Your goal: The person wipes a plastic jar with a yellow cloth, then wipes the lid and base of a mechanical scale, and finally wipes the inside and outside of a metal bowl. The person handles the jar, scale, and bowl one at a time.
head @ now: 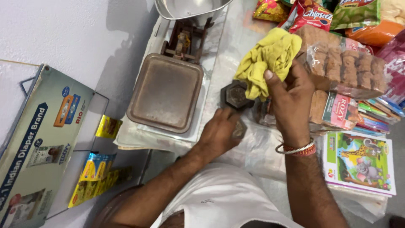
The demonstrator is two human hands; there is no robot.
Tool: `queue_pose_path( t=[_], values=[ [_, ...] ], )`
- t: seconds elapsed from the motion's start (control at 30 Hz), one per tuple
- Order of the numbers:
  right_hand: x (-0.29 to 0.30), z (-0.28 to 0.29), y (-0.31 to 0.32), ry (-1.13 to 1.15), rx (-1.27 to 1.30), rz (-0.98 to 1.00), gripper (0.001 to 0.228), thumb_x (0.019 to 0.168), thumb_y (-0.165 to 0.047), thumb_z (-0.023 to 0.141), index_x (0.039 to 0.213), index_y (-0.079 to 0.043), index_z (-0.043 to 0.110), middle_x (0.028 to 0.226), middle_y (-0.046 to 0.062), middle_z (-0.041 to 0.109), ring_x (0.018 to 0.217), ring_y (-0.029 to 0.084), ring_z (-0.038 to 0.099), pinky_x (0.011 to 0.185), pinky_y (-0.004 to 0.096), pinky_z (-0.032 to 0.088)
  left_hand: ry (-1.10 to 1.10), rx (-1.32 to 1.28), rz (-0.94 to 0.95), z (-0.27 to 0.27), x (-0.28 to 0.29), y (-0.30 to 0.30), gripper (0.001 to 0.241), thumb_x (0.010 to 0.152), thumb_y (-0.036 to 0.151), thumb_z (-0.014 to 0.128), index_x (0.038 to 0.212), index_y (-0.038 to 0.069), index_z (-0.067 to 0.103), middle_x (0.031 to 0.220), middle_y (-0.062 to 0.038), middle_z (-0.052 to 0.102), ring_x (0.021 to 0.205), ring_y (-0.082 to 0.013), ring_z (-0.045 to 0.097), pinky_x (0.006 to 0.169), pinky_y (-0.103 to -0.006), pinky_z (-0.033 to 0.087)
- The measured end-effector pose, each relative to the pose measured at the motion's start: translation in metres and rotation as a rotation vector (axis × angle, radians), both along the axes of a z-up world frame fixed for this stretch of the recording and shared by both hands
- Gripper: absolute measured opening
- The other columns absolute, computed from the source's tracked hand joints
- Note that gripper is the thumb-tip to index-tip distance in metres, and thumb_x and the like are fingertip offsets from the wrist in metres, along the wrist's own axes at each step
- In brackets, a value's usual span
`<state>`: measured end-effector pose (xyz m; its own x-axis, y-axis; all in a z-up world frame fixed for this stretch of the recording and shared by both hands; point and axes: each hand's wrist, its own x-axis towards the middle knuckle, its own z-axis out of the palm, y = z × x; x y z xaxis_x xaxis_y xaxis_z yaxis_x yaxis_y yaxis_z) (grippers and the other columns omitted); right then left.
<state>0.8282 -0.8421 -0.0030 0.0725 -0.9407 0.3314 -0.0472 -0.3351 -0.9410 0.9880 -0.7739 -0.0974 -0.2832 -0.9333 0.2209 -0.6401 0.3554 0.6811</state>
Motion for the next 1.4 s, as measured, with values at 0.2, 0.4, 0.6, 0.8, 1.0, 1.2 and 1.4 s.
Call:
queue_pose_path(
  t=[0.2,0.4,0.6,0.8,1.0,1.2,1.4],
  values=[
    [0.006,-0.013,-0.007,0.083,-0.016,0.087,0.036,0.103,-0.006,0.069,0.136,0.004,0.059,0.126,0.008,0.071,0.113,0.013,0.068,0.101,0.028,0.055,-0.127,-0.008,0.06,-0.078,-0.006,-0.016,0.048,0.067,0.012,0.083,0.111,0.004,0.067,0.115,-0.018,0.06,0.108,-0.0391,0.056,0.091,-0.047,0.052],
    [0.036,-0.011,-0.018,0.49,-0.245,0.052,0.048,0.094,-0.01,0.076,0.138,0.002,0.059,0.126,0.019,0.07,0.114,0.027,0.07,0.099,0.036,0.054,-0.067,0.001,0.126,-0.071,-0.005,-0.008,0.053,0.067,0.015,0.085,0.113,0.002,0.065,0.117,-0.019,0.059,0.11,-0.0401,0.056,0.093,-0.0483,0.051],
    [0.067,-0.003,-0.027,0.581,-0.438,0.165,0.049,0.092,-0.008,0.077,0.137,0.001,0.059,0.13,0.022,0.065,0.12,0.04,0.066,0.102,0.042,0.053,0.198,-0.082,0.153,0.012,0.011,0.036,0.032,0.085,0.015,0.081,0.112,0.005,0.067,0.121,-0.013,0.064,0.113,-0.0341,0.064,0.092,-0.0438,0.055],
    [0.091,0.003,-0.032,0.65,-0.541,0.233,0.051,0.09,-0.007,0.077,0.138,-0.003,0.06,0.131,0.02,0.062,0.121,0.039,0.059,0.105,0.046,0.049,0.115,-0.381,0.67,0.068,0.1,0.062,0.022,0.096,0.015,0.074,0.116,0.008,0.069,0.113,-0.014,0.065,0.103,-0.032,0.068,0.084,-0.0402,0.057],
    [0.111,0.003,-0.031,0.783,-0.561,0.286,0.057,0.085,-0.008,0.079,0.14,-0.008,0.062,0.128,0.018,0.057,0.116,0.039,0.053,0.1,0.047,0.048,0.054,-0.187,0.84,0.05,0.183,0.033,0.025,0.095,0.021,0.074,0.113,0.005,0.075,0.1,-0.014,0.067,0.08,-0.0275,0.065,0.072,-0.0405,0.053],
    [0.12,0.002,-0.029,0.859,-0.528,0.298,0.059,0.083,-0.01,0.081,0.14,-0.013,0.064,0.124,0.017,0.057,0.112,0.039,0.053,0.096,0.047,0.049,0.233,0.015,0.73,0.024,0.209,0.02,0.025,0.092,0.021,0.075,0.11,0.004,0.077,0.089,-0.01,0.075,0.071,-0.0165,0.066,0.069,-0.0321,0.054],
    [0.127,-0.003,-0.029,0.9,-0.557,0.293,0.053,0.086,-0.022,0.081,0.136,-0.012,0.067,0.12,0.017,0.057,0.107,0.038,0.055,0.091,0.048,0.05,0.394,0.115,0.666,0.01,0.219,0.016,0.025,0.093,0.02,0.074,0.112,0.003,0.077,0.081,-0.003,0.075,0.069,-0.007,0.059,0.065,-0.0252,0.051]
  ],
)
